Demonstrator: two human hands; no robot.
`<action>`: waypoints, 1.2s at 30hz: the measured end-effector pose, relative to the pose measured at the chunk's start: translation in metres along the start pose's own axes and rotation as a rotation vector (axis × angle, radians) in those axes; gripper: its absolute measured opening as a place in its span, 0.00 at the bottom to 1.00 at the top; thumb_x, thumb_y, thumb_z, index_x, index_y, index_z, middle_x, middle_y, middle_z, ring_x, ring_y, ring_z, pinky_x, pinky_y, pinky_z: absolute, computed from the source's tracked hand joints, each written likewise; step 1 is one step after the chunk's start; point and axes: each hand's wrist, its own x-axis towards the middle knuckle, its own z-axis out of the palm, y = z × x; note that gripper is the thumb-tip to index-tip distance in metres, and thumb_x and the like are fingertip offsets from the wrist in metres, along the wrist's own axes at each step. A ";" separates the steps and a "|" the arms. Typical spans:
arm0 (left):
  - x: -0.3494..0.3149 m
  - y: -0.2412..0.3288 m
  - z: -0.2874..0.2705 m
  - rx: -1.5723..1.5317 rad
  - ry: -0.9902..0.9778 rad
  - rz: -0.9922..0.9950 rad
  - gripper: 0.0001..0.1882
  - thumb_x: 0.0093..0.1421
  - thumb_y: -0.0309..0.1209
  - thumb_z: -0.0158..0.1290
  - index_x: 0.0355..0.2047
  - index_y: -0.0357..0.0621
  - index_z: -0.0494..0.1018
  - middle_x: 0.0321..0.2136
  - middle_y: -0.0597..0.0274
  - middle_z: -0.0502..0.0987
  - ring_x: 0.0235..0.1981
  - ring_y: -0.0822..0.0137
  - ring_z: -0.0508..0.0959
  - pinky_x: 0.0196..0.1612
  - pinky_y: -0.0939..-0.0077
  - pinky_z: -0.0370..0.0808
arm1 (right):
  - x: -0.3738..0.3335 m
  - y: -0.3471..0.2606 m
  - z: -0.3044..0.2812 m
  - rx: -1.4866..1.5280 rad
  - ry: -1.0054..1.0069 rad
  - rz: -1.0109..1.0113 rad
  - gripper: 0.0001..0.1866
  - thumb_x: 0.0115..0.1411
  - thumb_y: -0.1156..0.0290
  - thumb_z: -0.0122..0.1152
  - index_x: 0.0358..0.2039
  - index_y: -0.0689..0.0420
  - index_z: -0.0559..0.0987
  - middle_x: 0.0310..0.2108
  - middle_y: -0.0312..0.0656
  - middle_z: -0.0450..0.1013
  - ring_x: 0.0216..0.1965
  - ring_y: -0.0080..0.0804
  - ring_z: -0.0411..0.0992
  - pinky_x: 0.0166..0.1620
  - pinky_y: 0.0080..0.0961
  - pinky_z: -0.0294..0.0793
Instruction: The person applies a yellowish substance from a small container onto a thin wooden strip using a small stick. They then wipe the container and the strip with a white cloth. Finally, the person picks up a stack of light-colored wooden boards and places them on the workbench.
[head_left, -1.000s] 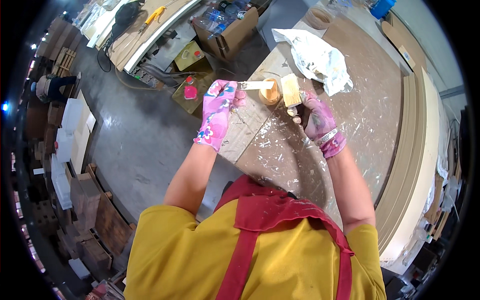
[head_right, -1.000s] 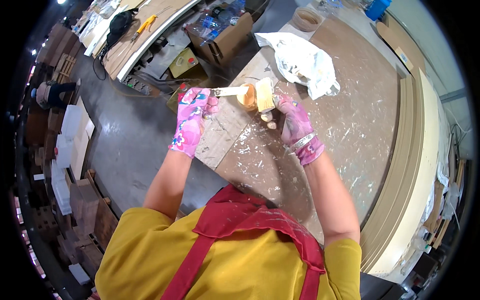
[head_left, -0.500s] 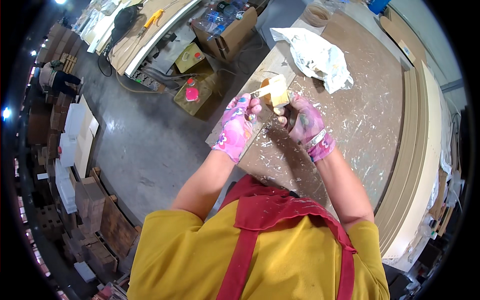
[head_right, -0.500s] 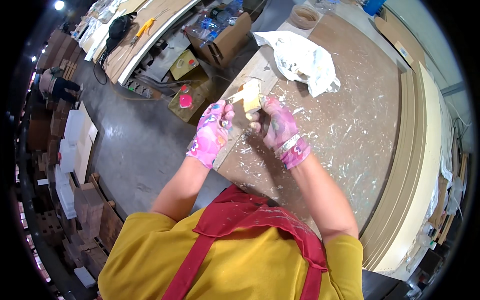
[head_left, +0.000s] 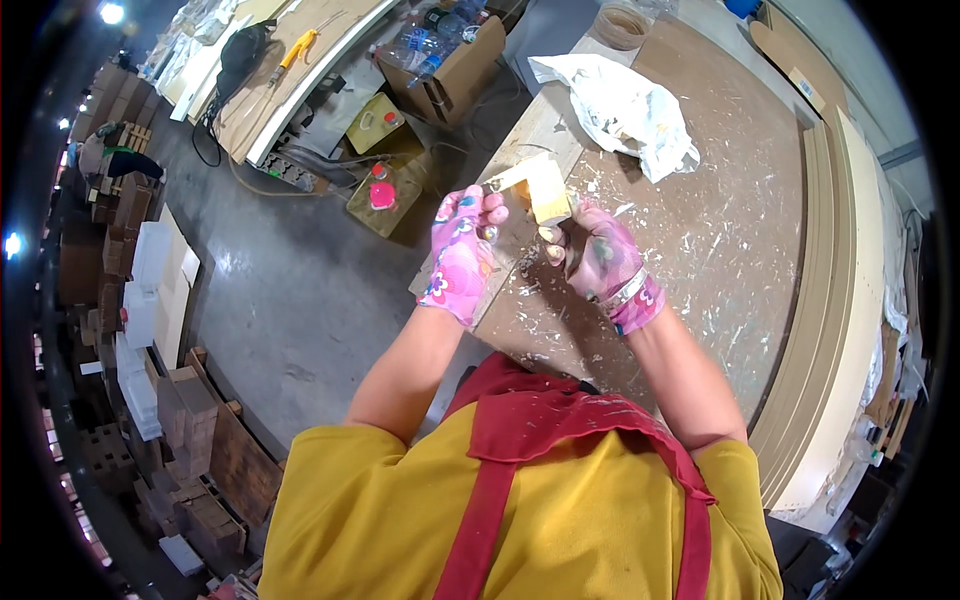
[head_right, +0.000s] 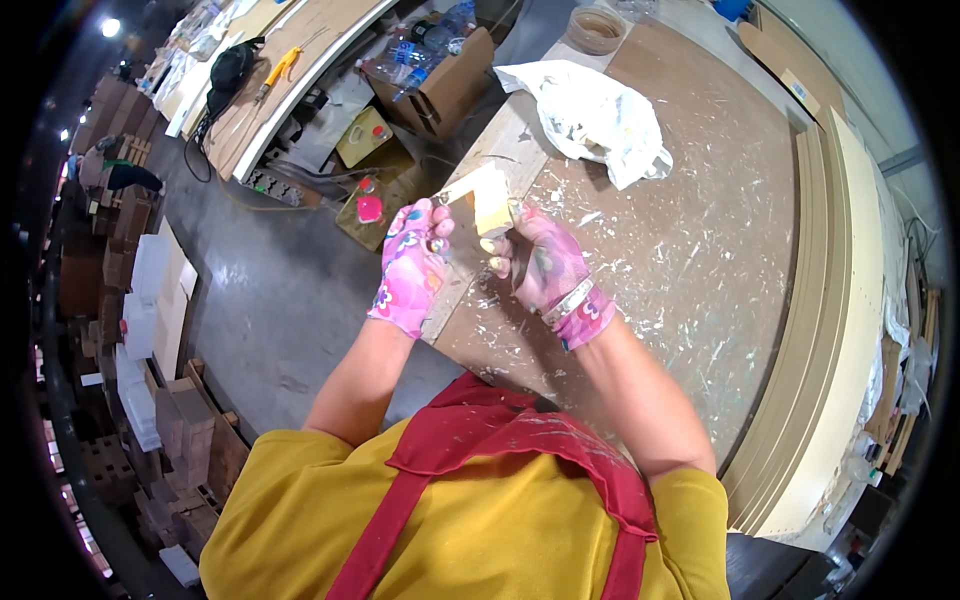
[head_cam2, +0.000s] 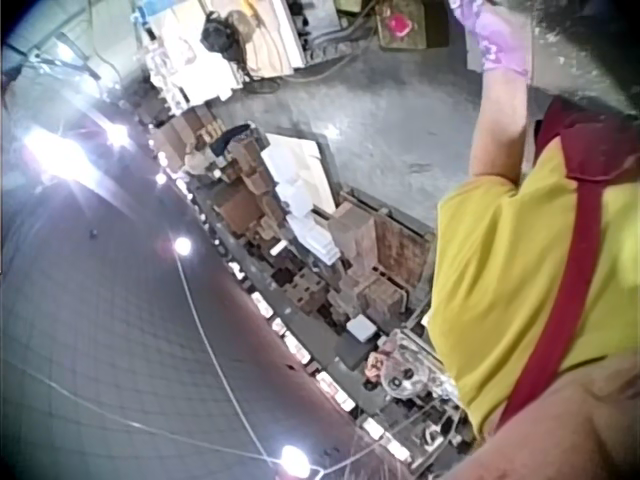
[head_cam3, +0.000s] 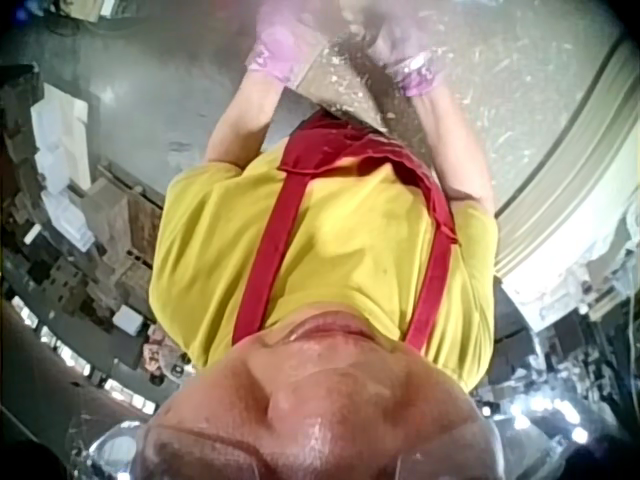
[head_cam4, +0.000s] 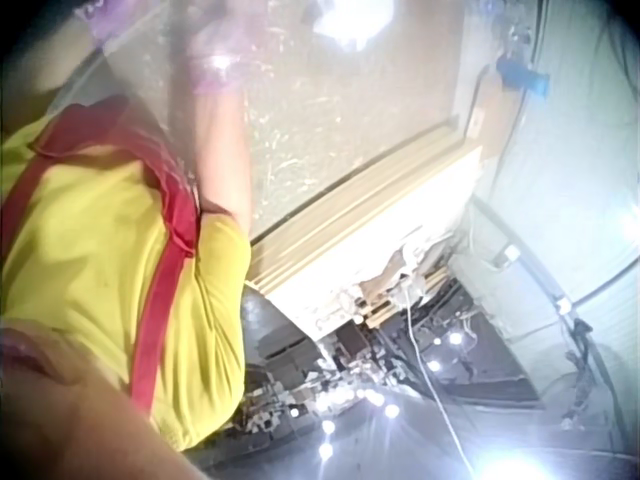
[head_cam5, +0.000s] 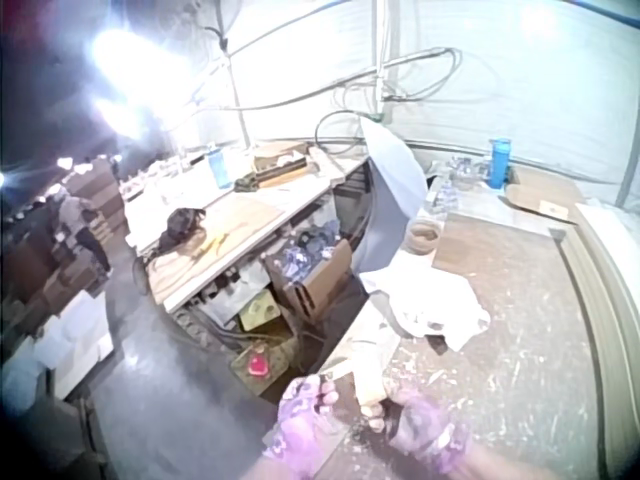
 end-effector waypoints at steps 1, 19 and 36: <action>0.002 0.001 -0.001 -0.017 0.011 -0.003 0.04 0.63 0.30 0.50 0.34 0.45 0.68 0.26 0.64 0.74 0.22 0.75 0.72 0.20 0.87 0.65 | 0.000 0.001 -0.004 0.026 -0.020 -0.005 0.12 0.67 0.66 0.41 0.45 0.57 0.70 0.31 0.36 0.72 0.26 0.24 0.71 0.24 0.21 0.70; -0.003 0.032 0.016 0.465 -0.223 0.449 0.07 0.58 0.18 0.49 0.38 0.35 0.70 0.27 0.66 0.71 0.27 0.77 0.73 0.32 0.81 0.74 | 0.017 -0.025 0.014 -1.521 0.081 -1.029 0.21 0.57 0.64 0.59 0.48 0.58 0.71 0.43 0.51 0.73 0.40 0.48 0.74 0.41 0.36 0.74; 0.003 0.045 0.013 1.029 -0.374 0.727 0.09 0.57 0.20 0.47 0.39 0.37 0.70 0.23 0.68 0.71 0.25 0.78 0.71 0.30 0.82 0.71 | 0.033 -0.054 0.008 -1.061 -0.072 -0.589 0.20 0.60 0.64 0.56 0.47 0.65 0.73 0.34 0.42 0.76 0.32 0.27 0.73 0.37 0.23 0.72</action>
